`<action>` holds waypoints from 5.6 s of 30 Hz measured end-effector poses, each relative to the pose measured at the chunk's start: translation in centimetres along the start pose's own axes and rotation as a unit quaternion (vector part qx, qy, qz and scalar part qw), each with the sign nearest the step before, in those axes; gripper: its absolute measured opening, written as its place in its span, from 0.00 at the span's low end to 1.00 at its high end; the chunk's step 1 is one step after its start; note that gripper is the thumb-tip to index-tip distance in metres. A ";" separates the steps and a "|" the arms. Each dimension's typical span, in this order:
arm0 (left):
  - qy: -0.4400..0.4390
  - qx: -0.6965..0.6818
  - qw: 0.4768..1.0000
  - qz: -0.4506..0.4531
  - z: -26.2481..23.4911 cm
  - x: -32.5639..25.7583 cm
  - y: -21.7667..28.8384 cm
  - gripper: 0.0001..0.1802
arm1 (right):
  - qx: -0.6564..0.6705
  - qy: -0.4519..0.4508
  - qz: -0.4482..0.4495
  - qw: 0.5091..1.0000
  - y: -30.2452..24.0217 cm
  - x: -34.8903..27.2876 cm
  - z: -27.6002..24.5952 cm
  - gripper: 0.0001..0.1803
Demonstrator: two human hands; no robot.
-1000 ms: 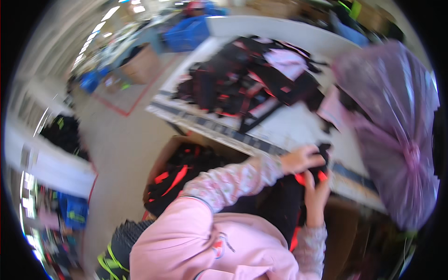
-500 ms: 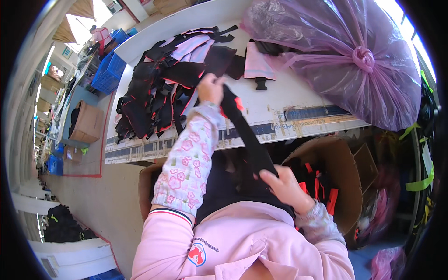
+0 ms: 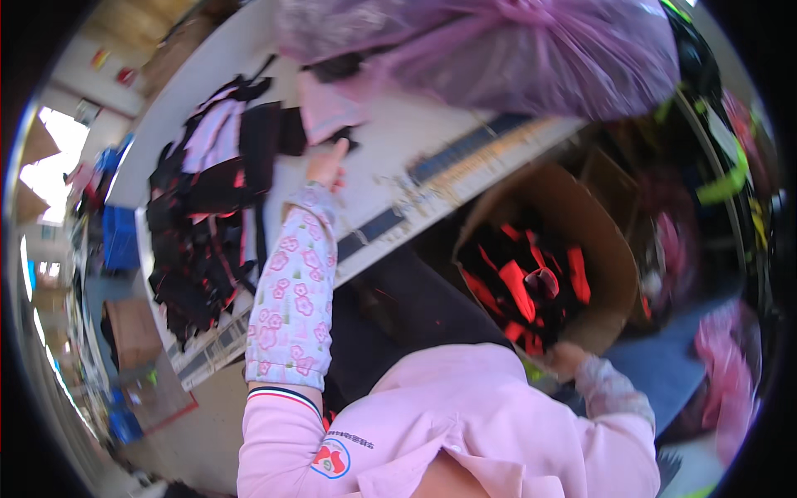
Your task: Sorting and inspecting black and red harness or life-jacket components on a factory workbench.
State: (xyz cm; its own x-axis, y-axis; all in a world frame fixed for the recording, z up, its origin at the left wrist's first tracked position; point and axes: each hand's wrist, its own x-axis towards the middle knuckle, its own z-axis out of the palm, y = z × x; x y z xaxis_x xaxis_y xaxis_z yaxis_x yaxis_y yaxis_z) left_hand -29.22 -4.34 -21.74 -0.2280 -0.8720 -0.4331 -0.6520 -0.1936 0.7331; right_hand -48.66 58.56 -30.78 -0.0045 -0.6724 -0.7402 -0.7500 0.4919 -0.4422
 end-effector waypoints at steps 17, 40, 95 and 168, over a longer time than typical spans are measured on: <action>-0.138 -0.167 0.920 0.326 -7.0 -17.2 -3.8 0.17 | 0.157 0.370 -0.250 0.881 -15.0 12.8 -16.9 0.13; -0.014 0.169 0.846 0.505 -2.1 -20.0 -5.5 0.17 | -0.020 0.369 -0.363 0.855 -30.7 15.3 -17.7 0.36; -0.237 -0.677 0.691 0.094 1.4 -23.4 -7.6 0.22 | 0.352 0.426 -0.443 0.705 -32.8 14.9 -19.2 0.04; 0.200 -0.002 0.826 0.527 -2.6 -23.6 -1.0 0.12 | 0.483 0.355 -0.371 0.710 -35.9 10.2 -18.2 0.07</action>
State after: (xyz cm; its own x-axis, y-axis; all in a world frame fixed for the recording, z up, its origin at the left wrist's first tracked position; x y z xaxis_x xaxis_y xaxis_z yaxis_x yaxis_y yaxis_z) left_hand -21.28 15.30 -10.86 -0.4103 -0.6358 0.6538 -0.2419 0.7671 0.5942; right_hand -33.77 24.00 -13.21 -0.4341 -0.8852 0.1674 0.0805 -0.2232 -0.9714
